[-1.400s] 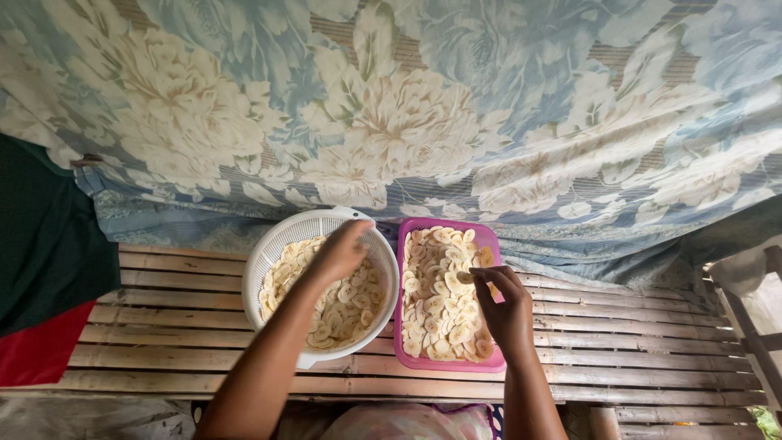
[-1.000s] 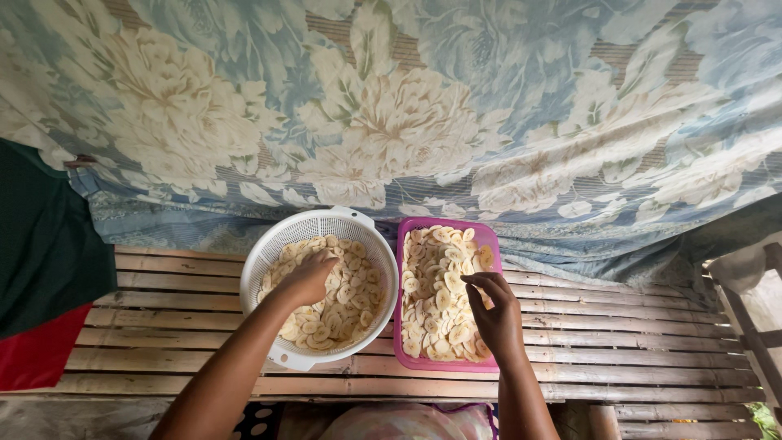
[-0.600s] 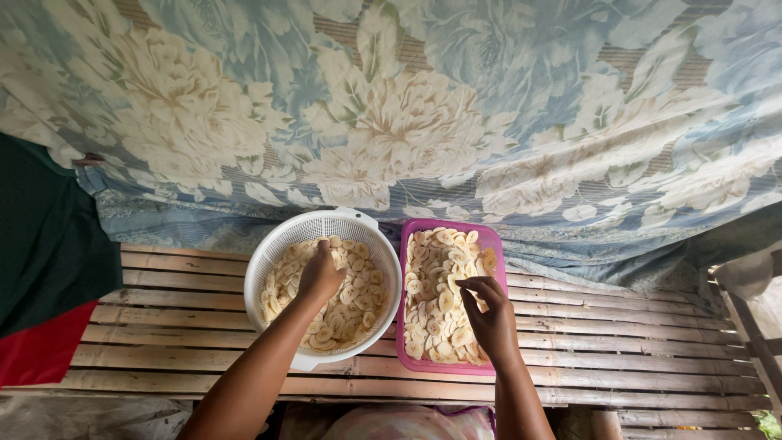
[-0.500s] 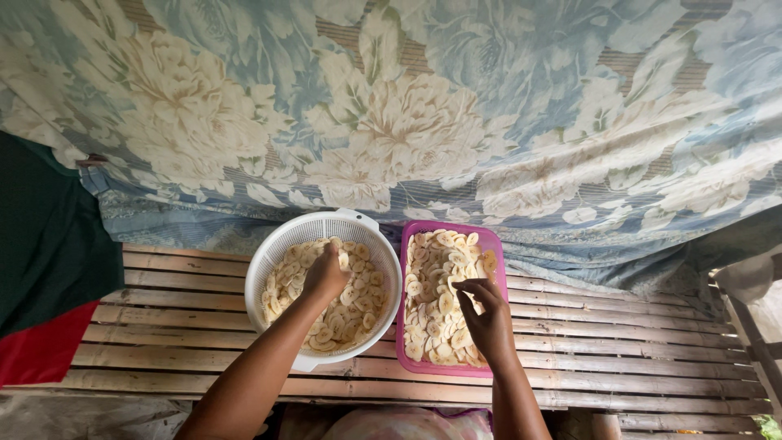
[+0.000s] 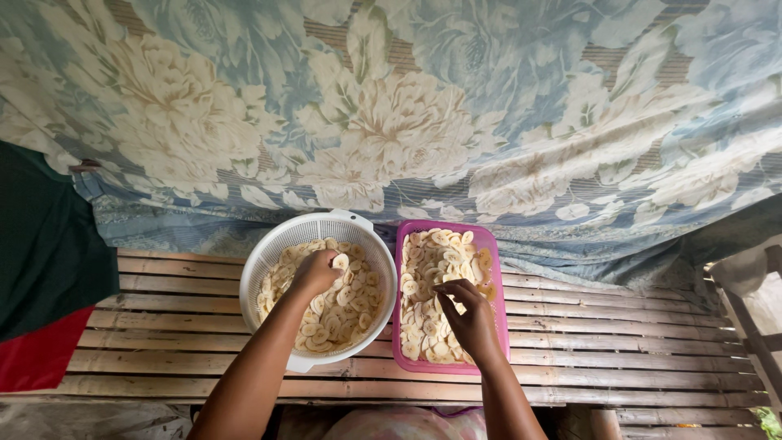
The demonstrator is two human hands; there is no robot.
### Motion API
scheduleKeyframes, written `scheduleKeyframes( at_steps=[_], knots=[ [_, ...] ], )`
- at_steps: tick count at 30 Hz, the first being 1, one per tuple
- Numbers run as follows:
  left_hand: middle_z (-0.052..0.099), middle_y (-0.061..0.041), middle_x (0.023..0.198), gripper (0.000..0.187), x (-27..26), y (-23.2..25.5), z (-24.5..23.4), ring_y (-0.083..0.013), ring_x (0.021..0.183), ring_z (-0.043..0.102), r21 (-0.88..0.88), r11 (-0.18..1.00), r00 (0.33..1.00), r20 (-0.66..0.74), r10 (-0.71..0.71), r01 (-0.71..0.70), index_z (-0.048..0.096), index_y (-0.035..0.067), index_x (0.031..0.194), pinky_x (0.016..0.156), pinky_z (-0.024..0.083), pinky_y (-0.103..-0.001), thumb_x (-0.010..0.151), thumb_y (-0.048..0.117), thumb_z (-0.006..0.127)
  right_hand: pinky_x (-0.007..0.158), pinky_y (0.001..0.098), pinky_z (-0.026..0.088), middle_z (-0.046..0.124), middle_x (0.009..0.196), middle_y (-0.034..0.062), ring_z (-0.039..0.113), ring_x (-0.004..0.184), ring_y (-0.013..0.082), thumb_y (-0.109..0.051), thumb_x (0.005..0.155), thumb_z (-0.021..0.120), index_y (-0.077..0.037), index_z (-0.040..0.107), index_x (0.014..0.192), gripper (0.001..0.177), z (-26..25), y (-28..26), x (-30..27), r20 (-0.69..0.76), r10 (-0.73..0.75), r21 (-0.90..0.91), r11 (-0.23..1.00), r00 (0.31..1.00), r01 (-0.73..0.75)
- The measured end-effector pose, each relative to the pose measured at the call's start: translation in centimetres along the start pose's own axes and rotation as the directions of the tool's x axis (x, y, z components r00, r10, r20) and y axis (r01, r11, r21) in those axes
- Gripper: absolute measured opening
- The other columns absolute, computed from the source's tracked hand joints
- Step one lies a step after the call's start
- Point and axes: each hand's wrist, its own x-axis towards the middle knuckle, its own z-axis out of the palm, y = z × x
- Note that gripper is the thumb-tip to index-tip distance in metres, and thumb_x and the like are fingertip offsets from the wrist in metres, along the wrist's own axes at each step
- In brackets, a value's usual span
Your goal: The person sorts sliced dry fruit by hand from a white colander into a pink plastic container.
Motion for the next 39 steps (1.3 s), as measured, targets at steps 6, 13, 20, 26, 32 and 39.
scheduleKeyframes(
  at_steps=[6, 13, 20, 26, 32, 39],
  knots=[
    [0.071, -0.017, 0.111, 0.048, -0.7, 0.6, 2.2, -0.033, 0.108, 0.067, 0.139, 0.982, 0.979, -0.139, 0.146, -0.127, 0.068, 0.005, 0.117, 0.093, 0.052, -0.046, 0.076, 0.024, 0.085, 0.066, 0.0268, 0.059, 0.073, 0.11, 0.0052, 0.073, 0.092, 0.0161, -0.006, 0.092, 0.069, -0.005, 0.077, 0.108, 0.017, 1.3, -2.4, 0.1, 0.082, -0.105, 0.007, 0.994, 0.991, 0.105],
    [0.075, -0.015, 0.108, 0.037, -0.3, 0.0, 4.1, -0.0335, 0.107, 0.07, 0.132, 0.984, 0.973, -0.181, 0.143, -0.12, 0.073, 0.008, 0.112, 0.093, 0.054, -0.046, 0.076, 0.015, 0.079, 0.066, 0.0286, 0.057, 0.073, 0.104, 0.0065, 0.072, 0.084, 0.0164, -0.006, 0.092, 0.071, -0.004, 0.077, 0.106, 0.016, 2.3, -1.1, -0.6, 0.105, -0.087, 0.042, 0.996, 0.991, 0.083],
    [0.076, -0.012, 0.113, 0.047, -2.0, 0.7, 0.4, -0.023, 0.1, 0.075, -0.393, 0.919, 0.999, -0.035, -0.037, 0.02, 0.064, 0.007, 0.125, 0.088, 0.06, -0.035, 0.081, 0.013, 0.08, 0.07, 0.0286, 0.057, 0.073, 0.105, 0.0057, 0.07, 0.085, 0.0161, -0.005, 0.092, 0.071, -0.004, 0.077, 0.109, 0.018, 3.2, 0.1, 0.0, 0.111, -0.071, 0.104, 0.993, 0.991, 0.059],
    [0.072, -0.015, 0.11, 0.037, -3.9, 3.7, -2.6, -0.0217, 0.093, 0.072, -0.859, 0.509, 0.998, -0.029, 0.056, -0.053, 0.063, 0.0, 0.124, 0.078, 0.062, -0.037, 0.09, 0.007, 0.073, 0.075, 0.028, 0.057, 0.07, 0.106, 0.0067, 0.068, 0.089, 0.0164, -0.004, 0.094, 0.07, -0.005, 0.075, 0.115, 0.022, 4.1, -3.1, 1.7, 0.102, -0.149, 0.182, 0.975, 0.984, 0.129],
    [0.075, -0.014, 0.102, 0.026, -7.0, 8.5, -0.8, -0.0217, 0.089, 0.074, -0.843, 0.536, 0.989, 0.036, 0.145, -0.048, 0.063, -0.002, 0.117, 0.08, 0.066, -0.035, 0.093, 0.006, 0.068, 0.082, 0.0327, 0.059, 0.067, 0.12, 0.0113, 0.068, 0.103, 0.0242, 0.0, 0.087, 0.073, -0.003, 0.072, 0.122, 0.035, 4.6, -7.3, 3.0, -0.059, -0.421, -0.03, 0.907, 0.905, 0.42],
    [0.075, -0.007, 0.103, 0.036, -7.3, 9.7, 2.3, -0.012, 0.095, 0.073, -0.856, 0.484, 0.948, -0.019, 0.317, -0.179, 0.064, 0.0, 0.119, 0.086, 0.062, -0.027, 0.084, -0.005, 0.073, 0.087, 0.0314, 0.061, 0.073, 0.12, 0.0123, 0.073, 0.106, 0.0258, 0.001, 0.091, 0.07, -0.006, 0.073, 0.121, 0.03, 3.6, -4.5, 2.9, -0.077, -0.325, -0.033, 0.946, 0.942, 0.324]
  ],
)
